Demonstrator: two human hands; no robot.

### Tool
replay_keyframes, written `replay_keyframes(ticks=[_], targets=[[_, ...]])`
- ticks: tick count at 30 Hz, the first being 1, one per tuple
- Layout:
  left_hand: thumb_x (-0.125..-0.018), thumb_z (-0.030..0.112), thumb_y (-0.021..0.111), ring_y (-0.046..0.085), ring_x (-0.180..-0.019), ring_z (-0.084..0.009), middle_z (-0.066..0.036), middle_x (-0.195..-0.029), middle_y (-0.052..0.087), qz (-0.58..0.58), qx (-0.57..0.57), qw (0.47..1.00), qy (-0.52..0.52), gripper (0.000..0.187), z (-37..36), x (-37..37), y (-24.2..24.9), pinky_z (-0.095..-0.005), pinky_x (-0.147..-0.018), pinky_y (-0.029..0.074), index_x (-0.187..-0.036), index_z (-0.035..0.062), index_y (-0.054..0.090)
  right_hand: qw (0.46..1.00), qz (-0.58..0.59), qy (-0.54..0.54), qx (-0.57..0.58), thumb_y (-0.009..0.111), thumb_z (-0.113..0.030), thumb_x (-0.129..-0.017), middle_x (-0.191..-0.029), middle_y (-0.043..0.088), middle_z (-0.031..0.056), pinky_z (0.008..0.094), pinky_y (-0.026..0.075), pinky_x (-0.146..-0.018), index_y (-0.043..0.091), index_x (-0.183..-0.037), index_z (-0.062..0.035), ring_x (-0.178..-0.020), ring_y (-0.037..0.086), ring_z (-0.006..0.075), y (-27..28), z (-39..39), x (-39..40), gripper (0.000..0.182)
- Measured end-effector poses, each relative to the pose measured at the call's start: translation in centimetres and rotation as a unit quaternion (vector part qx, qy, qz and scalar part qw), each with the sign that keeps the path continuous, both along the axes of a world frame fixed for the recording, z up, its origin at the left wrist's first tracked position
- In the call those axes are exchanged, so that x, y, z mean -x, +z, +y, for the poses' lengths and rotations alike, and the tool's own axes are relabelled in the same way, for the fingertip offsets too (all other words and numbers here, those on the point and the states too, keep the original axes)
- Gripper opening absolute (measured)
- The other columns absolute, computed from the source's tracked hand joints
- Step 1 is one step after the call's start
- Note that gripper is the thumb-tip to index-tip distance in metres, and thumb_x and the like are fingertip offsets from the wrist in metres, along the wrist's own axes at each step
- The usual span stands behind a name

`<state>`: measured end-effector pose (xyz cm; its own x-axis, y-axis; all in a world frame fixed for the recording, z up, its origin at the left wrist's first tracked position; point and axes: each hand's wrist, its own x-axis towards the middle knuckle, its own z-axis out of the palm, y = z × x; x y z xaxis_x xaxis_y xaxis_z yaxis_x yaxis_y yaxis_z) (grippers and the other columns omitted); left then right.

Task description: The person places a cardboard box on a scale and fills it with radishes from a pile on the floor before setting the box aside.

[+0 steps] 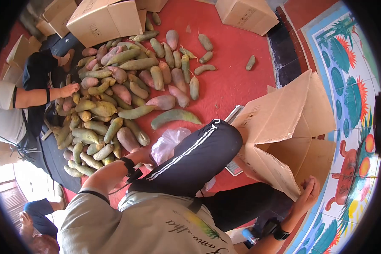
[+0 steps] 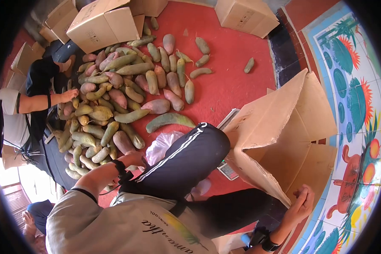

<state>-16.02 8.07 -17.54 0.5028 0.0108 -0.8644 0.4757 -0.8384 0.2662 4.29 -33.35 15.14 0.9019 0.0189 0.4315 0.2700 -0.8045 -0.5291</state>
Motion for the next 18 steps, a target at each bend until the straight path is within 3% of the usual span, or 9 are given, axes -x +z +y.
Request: replay_keyframes(ticks=[5,7,11,13,14,16,18], targets=[[-0.063,0.049,0.067,0.06,-0.091,-0.0319,-0.017,-0.094,0.063,-0.098,-0.086,0.986,0.1,0.058,3.4,-1.3,6.0,-0.0395,-0.078,0.046,-0.1,0.006,0.056,1.0,-0.003,0.016,0.01,0.043,-0.011,-0.091,-0.077,0.055,0.0069,0.0242,0.043,-0.061,0.056,-0.092,0.002,-0.066,0.052,0.0124,0.2,0.2,0.2,0.018],[-0.063,0.049,0.067,0.06,-0.093,-0.0309,-0.019,-0.094,0.062,-0.185,-0.16,0.956,0.16,0.061,4.1,-2.2,10.2,-0.0392,-0.078,0.047,-0.102,0.0047,0.053,0.999,-0.026,0.015,0.011,0.044,-0.009,-0.09,-0.079,0.056,0.0077,0.0249,0.043,-0.062,0.056,-0.092,0.0019,-0.068,0.053,0.0134,0.1,0.5,0.4,0.017],[-0.067,0.043,0.067,0.06,-0.082,-0.0274,-0.013,-0.091,0.061,-0.313,-0.108,0.908,0.257,0.058,5.0,-2.6,15.3,-0.0337,-0.069,0.046,-0.106,0.0047,0.049,0.988,-0.127,0.052,0.075,0.045,-0.004,-0.087,-0.085,0.056,0.0115,0.0286,0.044,-0.068,0.056,-0.093,0.0021,-0.076,0.055,0.0194,0.9,2.5,1.7,0.014],[-0.07,0.039,0.067,0.053,-0.076,-0.0152,-0.004,-0.09,0.057,-0.381,0.181,0.792,0.442,0.058,4.1,-3.0,17.5,-0.0258,-0.062,0.042,-0.111,0.0046,0.046,0.982,-0.148,0.072,0.096,0.045,-0.002,-0.086,-0.086,0.056,0.0128,0.0298,0.044,-0.069,0.056,-0.093,0.0023,-0.078,0.055,0.0217,1.1,3.8,2.9,0.014],[-0.07,0.039,0.067,0.053,-0.076,-0.0152,-0.004,-0.09,0.057,-0.383,0.18,0.791,0.443,0.058,3.2,-3.1,19.3,-0.0258,-0.062,0.042,-0.111,0.0046,0.046,0.974,-0.168,0.091,0.12,0.045,-0.001,-0.084,-0.087,0.056,0.014,0.0311,0.044,-0.071,0.056,-0.093,0.0025,-0.079,0.055,0.024,1.1,4.5,3.7,0.015],[-0.074,0.037,0.066,0.045,-0.075,-0.0074,0.001,-0.091,0.051,-0.313,0.392,0.707,0.498,0.055,0.9,-3.7,22.5,-0.0204,-0.06,0.038,-0.114,0.0047,0.045,0.97,-0.145,0.147,0.125,0.051,-0.002,-0.079,-0.091,0.057,0.0149,0.0353,0.044,-0.074,0.056,-0.097,0.0012,-0.083,0.056,0.0287,1.1,5.7,5.1,0.019],[-0.073,0.036,0.067,0.047,-0.077,-0.0085,-0.001,-0.092,0.052,-0.3,0.492,0.69,0.439,0.055,-0.9,-4.3,22.9,-0.0205,-0.062,0.039,-0.114,0.0051,0.045,0.961,-0.106,0.212,0.144,0.057,-0.005,-0.074,-0.098,0.056,0.0151,0.0379,0.044,-0.077,0.055,-0.103,-0.001,-0.089,0.055,0.0311,1.0,7.1,6.4,0.029]])
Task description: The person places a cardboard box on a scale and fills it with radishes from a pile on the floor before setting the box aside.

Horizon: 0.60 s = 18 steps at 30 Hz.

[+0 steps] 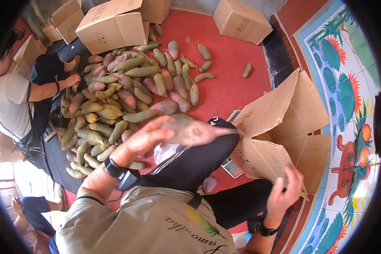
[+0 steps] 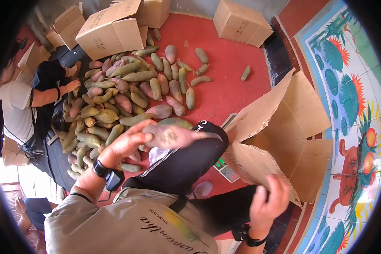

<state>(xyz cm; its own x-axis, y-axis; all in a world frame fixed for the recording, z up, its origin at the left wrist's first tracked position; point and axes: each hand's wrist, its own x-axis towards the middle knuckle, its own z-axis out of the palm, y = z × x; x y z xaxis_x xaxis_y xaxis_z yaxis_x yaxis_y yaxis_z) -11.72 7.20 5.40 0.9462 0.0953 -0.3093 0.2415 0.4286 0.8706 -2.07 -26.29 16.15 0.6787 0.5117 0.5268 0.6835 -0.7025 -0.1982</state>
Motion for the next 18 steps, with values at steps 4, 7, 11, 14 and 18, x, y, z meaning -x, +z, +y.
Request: replay_keyframes(ticks=[4,7,11,14,18], targets=[[-0.074,0.028,0.068,0.048,-0.089,-0.0097,-0.002,-0.099,0.052,-0.046,0.046,0.982,-0.177,0.049,-3.4,-1.4,1.4,-0.0226,-0.066,0.043,-0.113,0.0073,0.047,0.989,0.064,0.131,0.014,0.073,-0.023,-0.065,-0.11,0.053,0.0161,0.0399,0.045,-0.08,0.052,-0.112,-0.004,-0.095,0.054,0.0334,-0.3,3.3,1.4,0.055],[-0.08,0.034,0.062,0.047,-0.087,-0.0108,-0.003,-0.101,0.049,-0.097,0.01,0.958,-0.271,0.046,-5.3,-2.3,1.3,-0.0245,-0.066,0.044,-0.114,0.0073,0.046,0.968,0.194,0.14,0.075,0.074,-0.029,-0.063,-0.102,0.057,0.0143,0.0367,0.047,-0.073,0.055,-0.107,-0.0027,-0.084,0.057,0.0314,-1.6,2.1,2.1,0.055],[-0.078,0.029,0.063,0.048,-0.088,-0.011,-0.003,-0.102,0.048,-0.101,0.034,0.953,-0.283,0.047,-6.3,-2.8,1.3,-0.0249,-0.069,0.044,-0.115,0.0073,0.045,0.954,0.258,0.133,-0.073,0.072,-0.022,-0.067,-0.09,0.059,0.0112,0.029,0.046,-0.06,0.058,-0.102,-0.0003,-0.072,0.058,0.0221,-0.4,2.3,3.9,0.044],[-0.078,0.028,0.063,0.048,-0.088,-0.0112,-0.004,-0.103,0.048,-0.093,0.065,0.944,-0.31,0.048,-7.2,-3.2,1.1,-0.0255,-0.069,0.044,-0.116,0.0058,0.044,0.923,0.343,0.064,-0.164,0.066,-0.019,-0.074,-0.08,0.059,0.0097,0.0248,0.044,-0.053,0.06,-0.1,0.0002,-0.059,0.056,0.0151,-1.2,1.3,4.4,0.033],[-0.084,0.029,0.06,0.052,-0.073,-0.0104,-0.003,-0.089,0.051,-0.158,0.041,0.939,-0.304,0.049,-7.7,-3.6,1.8,-0.0245,-0.068,0.044,-0.122,0.0063,0.04,0.929,0.278,0.083,-0.23,0.051,-0.025,-0.088,-0.073,0.057,0.0088,0.0221,0.039,-0.046,0.061,-0.097,0.0011,-0.047,0.049,0.0111,-0.5,1.9,3.9,0.029]])
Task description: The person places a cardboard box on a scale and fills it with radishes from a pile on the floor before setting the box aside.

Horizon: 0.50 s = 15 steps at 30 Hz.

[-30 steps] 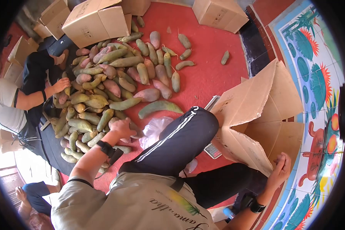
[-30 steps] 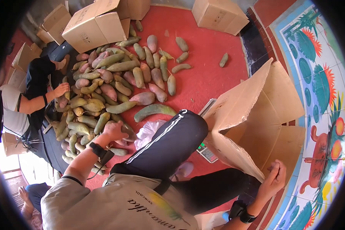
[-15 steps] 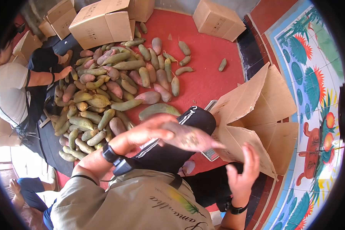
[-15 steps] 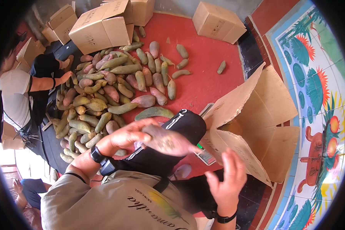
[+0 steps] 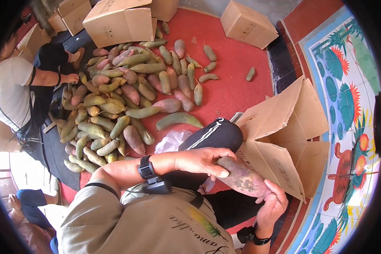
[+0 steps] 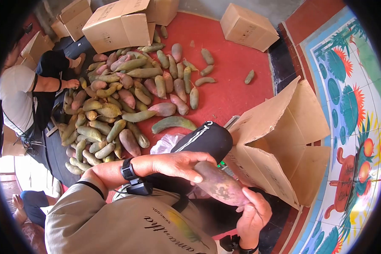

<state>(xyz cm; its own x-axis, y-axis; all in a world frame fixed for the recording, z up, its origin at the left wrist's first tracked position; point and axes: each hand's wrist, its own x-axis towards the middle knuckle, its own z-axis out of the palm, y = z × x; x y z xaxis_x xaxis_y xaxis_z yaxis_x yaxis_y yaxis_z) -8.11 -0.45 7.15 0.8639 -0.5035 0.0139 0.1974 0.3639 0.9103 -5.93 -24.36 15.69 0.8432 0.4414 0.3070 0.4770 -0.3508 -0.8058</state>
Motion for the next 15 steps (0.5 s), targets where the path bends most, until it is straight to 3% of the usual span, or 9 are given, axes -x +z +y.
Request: replay_keyframes(ticks=[2,4,5,6,7,8,10,12,15], targets=[[-0.084,0.029,0.059,0.053,-0.074,-0.0107,-0.004,-0.089,0.052,-0.01,0.027,1.0,0.004,0.05,0.5,-0.2,-0.7,-0.0249,-0.069,0.044,-0.124,0.0064,0.039,0.996,-0.05,-0.077,0.009,0.047,-0.036,-0.09,-0.074,0.057,0.0087,0.0215,0.037,-0.045,0.061,-0.094,0.0031,-0.047,0.048,0.0107,0.3,-1.0,-0.5,0.042],[-0.088,0.02,0.054,0.053,-0.081,-0.0106,-0.004,-0.087,0.055,-0.025,0.02,0.999,0.038,0.044,1.9,-0.2,-0.9,-0.0258,-0.077,0.044,-0.126,0.0051,0.038,0.958,-0.177,-0.204,0.092,0.038,-0.045,-0.092,-0.086,0.056,0.0109,0.0244,0.042,-0.053,0.058,-0.089,0.0035,-0.065,0.054,0.0148,1.5,-3.4,-1.6,0.052],[-0.088,0.02,0.054,0.053,-0.082,-0.0113,-0.004,-0.088,0.056,-0.014,-0.047,0.995,0.089,0.043,3.0,0.0,-1.3,-0.026,-0.077,0.044,-0.125,0.0047,0.039,0.961,-0.085,-0.253,-0.072,0.031,-0.039,-0.095,-0.087,0.057,0.0093,0.0204,0.04,-0.056,0.056,-0.096,0.003,-0.068,0.054,0.0111,2.6,-2.9,-2.1,0.049],[-0.088,0.02,0.055,0.054,-0.082,-0.012,-0.004,-0.089,0.056,-0.003,-0.114,0.984,0.14,0.042,4.2,0.2,-2.3,-0.0262,-0.077,0.044,-0.124,0.0043,0.041,0.939,-0.093,-0.308,-0.118,0.031,-0.04,-0.095,-0.091,0.056,0.0085,0.0207,0.042,-0.058,0.055,-0.1,0.003,-0.078,0.054,0.0118,3.7,-3.6,-3.0,0.049],[-0.086,0.024,0.055,0.056,-0.082,-0.0163,-0.007,-0.088,0.059,-0.006,-0.169,0.961,0.219,0.04,5.5,0.5,-4.8,-0.029,-0.076,0.045,-0.12,0.0055,0.045,0.91,-0.139,-0.359,-0.153,0.034,-0.04,-0.095,-0.089,0.056,0.0079,0.0209,0.04,-0.058,0.055,-0.103,0.0021,-0.077,0.054,0.0113,4.5,-3.7,-3.7,0.048],[-0.085,0.028,0.056,0.059,-0.082,-0.0205,-0.011,-0.088,0.061,-0.009,-0.223,0.929,0.295,0.039,6.9,1.0,-8.0,-0.0318,-0.076,0.046,-0.117,0.0066,0.049,0.888,-0.226,-0.397,-0.054,0.036,-0.037,-0.095,-0.082,0.053,0.0043,0.0212,0.036,-0.056,0.056,-0.104,0.0013,-0.069,0.049,0.0089,4.9,-6.1,-4.6,0.045],[-0.079,0.027,0.059,0.059,-0.085,-0.0312,-0.017,-0.091,0.061,0.051,-0.445,0.807,0.385,0.039,10.3,2.5,-12.7,-0.0361,-0.078,0.046,-0.111,0.0055,0.053,0.848,-0.207,-0.487,0.006,0.033,-0.035,-0.096,-0.096,0.054,0.0042,0.023,0.04,-0.061,0.056,-0.097,0.0033,-0.07,0.046,0.01,5.9,-7.1,-4.7,0.044],[-0.075,0.025,0.059,0.055,-0.092,-0.0359,-0.02,-0.095,0.059,0.095,-0.549,0.718,0.417,0.036,13.8,5.7,-17.0,-0.0393,-0.083,0.044,-0.105,0.0045,0.056,0.859,-0.221,-0.459,0.056,0.034,-0.031,-0.096,-0.096,0.054,0.0028,0.0224,0.038,-0.059,0.057,-0.096,0.0028,-0.067,0.044,0.009,4.9,-10.2,-6.1,0.041],[-0.072,0.021,0.059,0.05,-0.101,-0.0342,-0.018,-0.108,0.052,0.165,-0.687,0.57,0.419,0.038,17.4,10.6,-23.1,-0.0406,-0.088,0.041,-0.106,0.0045,0.054,0.872,-0.261,-0.38,0.167,0.036,-0.023,-0.096,-0.093,0.057,0.0044,0.0233,0.038,-0.058,0.059,-0.091,0.0041,-0.066,0.046,0.0104,1.9,-13.0,-8.4,0.036]])
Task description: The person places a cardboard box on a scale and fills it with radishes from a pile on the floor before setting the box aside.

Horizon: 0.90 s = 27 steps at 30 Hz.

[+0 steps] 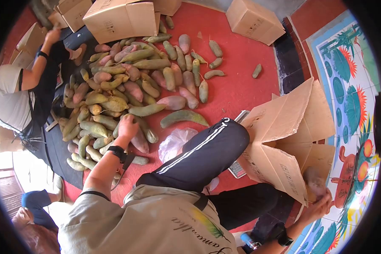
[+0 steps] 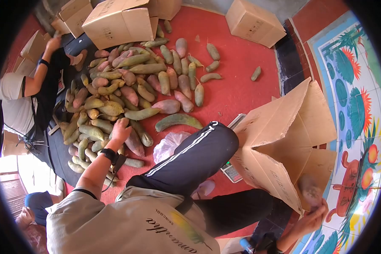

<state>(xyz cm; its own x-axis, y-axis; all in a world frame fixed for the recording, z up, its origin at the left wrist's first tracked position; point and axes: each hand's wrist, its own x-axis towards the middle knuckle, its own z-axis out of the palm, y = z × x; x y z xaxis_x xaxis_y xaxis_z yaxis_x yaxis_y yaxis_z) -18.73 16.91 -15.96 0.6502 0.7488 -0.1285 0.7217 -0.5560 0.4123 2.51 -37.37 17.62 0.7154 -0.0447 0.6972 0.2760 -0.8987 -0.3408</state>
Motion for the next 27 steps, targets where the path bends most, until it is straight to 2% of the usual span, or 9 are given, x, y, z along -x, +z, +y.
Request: replay_keyframes(ticks=[3,7,10,17,19,21,23,24,27], targets=[[-0.071,0.021,0.061,0.048,-0.106,-0.0338,-0.018,-0.117,0.048,0.144,0.02,0.983,0.116,0.051,1.7,3.8,-3.0,-0.041,-0.09,0.041,-0.117,0.0062,0.045,0.997,0.067,0.006,0.032,0.037,-0.023,-0.096,-0.088,0.057,0.0067,0.0247,0.039,-0.06,0.059,-0.087,0.0055,-0.068,0.049,0.0129,-1.9,-0.1,-1.0,0.037],[-0.073,0.02,0.061,0.047,-0.108,-0.0333,-0.017,-0.115,0.048,0.196,0.063,0.968,0.146,0.053,1.8,5.8,-4.1,-0.0409,-0.09,0.041,-0.12,0.0077,0.04,0.98,0.195,0.029,0.016,0.04,-0.021,-0.094,-0.076,0.055,0.0077,0.0252,0.04,-0.062,0.059,-0.086,0.0059,-0.069,0.051,0.0153,-1.8,0.9,-1.5,0.034],[-0.076,0.02,0.06,0.049,-0.109,-0.0322,-0.017,-0.118,0.046,0.29,0.064,0.945,0.139,0.055,2.1,4.8,-3.2,-0.0392,-0.09,0.042,-0.124,0.0084,0.037,0.98,0.185,0.071,-0.007,0.041,-0.02,-0.093,-0.072,0.054,0.0061,0.0258,0.039,-0.06,0.059,-0.085,0.0054,-0.067,0.049,0.0142,-2.2,0.5,-2.2,0.033],[-0.074,0.025,0.062,0.049,-0.111,-0.0275,-0.019,-0.119,0.048,0.337,0.062,0.934,0.102,0.045,3.9,4.4,-4.8,-0.0329,-0.092,0.042,-0.113,0.004,0.052,0.969,0.236,0.074,-0.003,0.042,-0.02,-0.093,-0.069,0.051,0.0052,0.0236,0.037,-0.057,0.058,-0.083,0.0029,-0.062,0.046,0.0114,-2.2,-1.2,-2.7,0.029],[-0.072,0.025,0.061,0.054,-0.105,-0.0259,-0.02,-0.111,0.056,0.297,0.096,0.946,0.083,0.04,3.9,4.3,-4.2,-0.0305,-0.087,0.045,-0.105,0.0006,0.057,0.97,0.23,0.07,-0.022,0.042,-0.019,-0.093,-0.066,0.05,0.0046,0.0229,0.037,-0.055,0.057,-0.083,0.0023,-0.06,0.046,0.0108,-2.1,-0.5,-2.7,0.028],[-0.073,0.027,0.061,0.062,-0.087,-0.0254,-0.018,-0.094,0.062,0.26,0.102,0.957,0.08,0.041,3.4,3.7,-2.7,-0.0339,-0.078,0.05,-0.101,-0.0026,0.057,0.971,0.225,0.07,-0.035,0.042,-0.02,-0.093,-0.066,0.05,0.0043,0.0231,0.037,-0.055,0.057,-0.084,0.0019,-0.059,0.046,0.0106,-2.4,-0.5,-2.6,0.028],[-0.074,0.031,0.062,0.064,-0.067,-0.025,-0.014,-0.083,0.063,0.116,0.345,0.907,0.21,0.041,2.9,2.8,-1.4,-0.0369,-0.067,0.052,-0.098,-0.0024,0.057,0.971,0.221,0.072,-0.046,0.042,-0.02,-0.093,-0.065,0.049,0.004,0.0234,0.037,-0.054,0.057,-0.085,0.0016,-0.059,0.046,0.0105,-2.4,0.1,-2.4,0.027],[-0.075,0.035,0.063,0.063,-0.06,-0.0224,-0.011,-0.08,0.061,0.008,0.4,0.872,0.281,0.042,2.5,3.0,-2.3,-0.0354,-0.056,0.05,-0.096,-0.0007,0.057,0.978,0.193,0.066,-0.037,0.042,-0.02,-0.093,-0.065,0.049,0.0041,0.0235,0.038,-0.054,0.057,-0.086,0.0017,-0.059,0.046,0.0102,-2.3,1.0,-2.1,0.027],[-0.08,0.033,0.06,0.062,-0.065,-0.0181,-0.006,-0.081,0.059,-0.038,0.467,0.839,0.276,0.031,0.9,2.2,0.3,-0.0289,-0.057,0.046,-0.093,0.0049,0.057,0.985,0.161,0.06,-0.023,0.042,-0.018,-0.093,-0.067,0.051,0.0056,0.0248,0.04,-0.056,0.057,-0.088,0.0019,-0.062,0.048,0.0114,-1.9,2.6,-1.7,0.025]])
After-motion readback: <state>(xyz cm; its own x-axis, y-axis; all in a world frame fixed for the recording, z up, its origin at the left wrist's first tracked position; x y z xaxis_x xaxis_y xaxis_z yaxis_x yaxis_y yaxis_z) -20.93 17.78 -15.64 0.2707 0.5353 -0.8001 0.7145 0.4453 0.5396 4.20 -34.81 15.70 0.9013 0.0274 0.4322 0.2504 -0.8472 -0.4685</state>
